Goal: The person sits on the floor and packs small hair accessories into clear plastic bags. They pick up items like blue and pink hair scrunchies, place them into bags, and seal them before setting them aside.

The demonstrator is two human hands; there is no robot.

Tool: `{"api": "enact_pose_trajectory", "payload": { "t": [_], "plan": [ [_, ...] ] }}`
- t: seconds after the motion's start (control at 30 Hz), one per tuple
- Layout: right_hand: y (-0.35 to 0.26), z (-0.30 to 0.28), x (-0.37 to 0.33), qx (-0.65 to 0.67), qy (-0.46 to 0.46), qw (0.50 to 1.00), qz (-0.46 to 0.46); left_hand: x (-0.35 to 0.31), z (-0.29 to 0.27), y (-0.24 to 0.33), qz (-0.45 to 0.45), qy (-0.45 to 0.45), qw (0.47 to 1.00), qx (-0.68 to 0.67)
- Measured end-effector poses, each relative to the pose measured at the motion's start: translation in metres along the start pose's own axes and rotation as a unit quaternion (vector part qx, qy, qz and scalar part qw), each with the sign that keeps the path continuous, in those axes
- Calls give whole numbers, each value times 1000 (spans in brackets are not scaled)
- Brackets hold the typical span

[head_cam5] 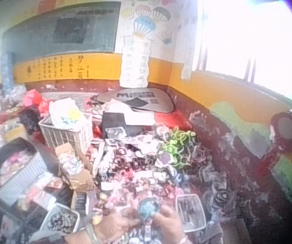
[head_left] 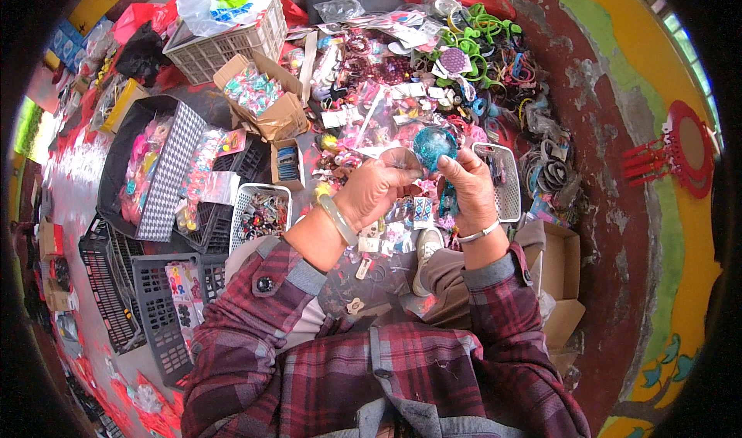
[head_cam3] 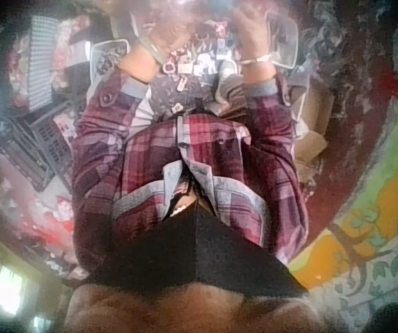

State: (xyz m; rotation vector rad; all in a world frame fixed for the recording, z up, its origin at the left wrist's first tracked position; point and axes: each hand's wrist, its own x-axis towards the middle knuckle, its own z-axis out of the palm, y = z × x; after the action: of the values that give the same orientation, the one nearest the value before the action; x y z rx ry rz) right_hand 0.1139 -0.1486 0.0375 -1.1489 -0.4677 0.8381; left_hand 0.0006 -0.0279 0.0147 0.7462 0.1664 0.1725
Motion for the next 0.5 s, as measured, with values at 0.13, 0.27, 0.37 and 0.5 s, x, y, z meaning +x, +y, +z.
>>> {"api": "enact_pose_trajectory", "payload": {
  "t": [0.13, 0.27, 0.37, 0.5],
  "plan": [
    [-1, 0, 1, -15, 11, 1000, -19, -4, 5, 9, 0, -39, 998, -47],
    [-2, -3, 0, -47, 22, 998, -24, -1, 2, 7, -41, 24, 999, -12],
    [-2, -18, 3, -135, 0, 985, -107, 0, -5, 20, -113, 7, 984, 141],
    [1, -22, 5, -202, 12, 965, -168, -4, 1, 35, 30, 24, 953, 300]
  ]
}}
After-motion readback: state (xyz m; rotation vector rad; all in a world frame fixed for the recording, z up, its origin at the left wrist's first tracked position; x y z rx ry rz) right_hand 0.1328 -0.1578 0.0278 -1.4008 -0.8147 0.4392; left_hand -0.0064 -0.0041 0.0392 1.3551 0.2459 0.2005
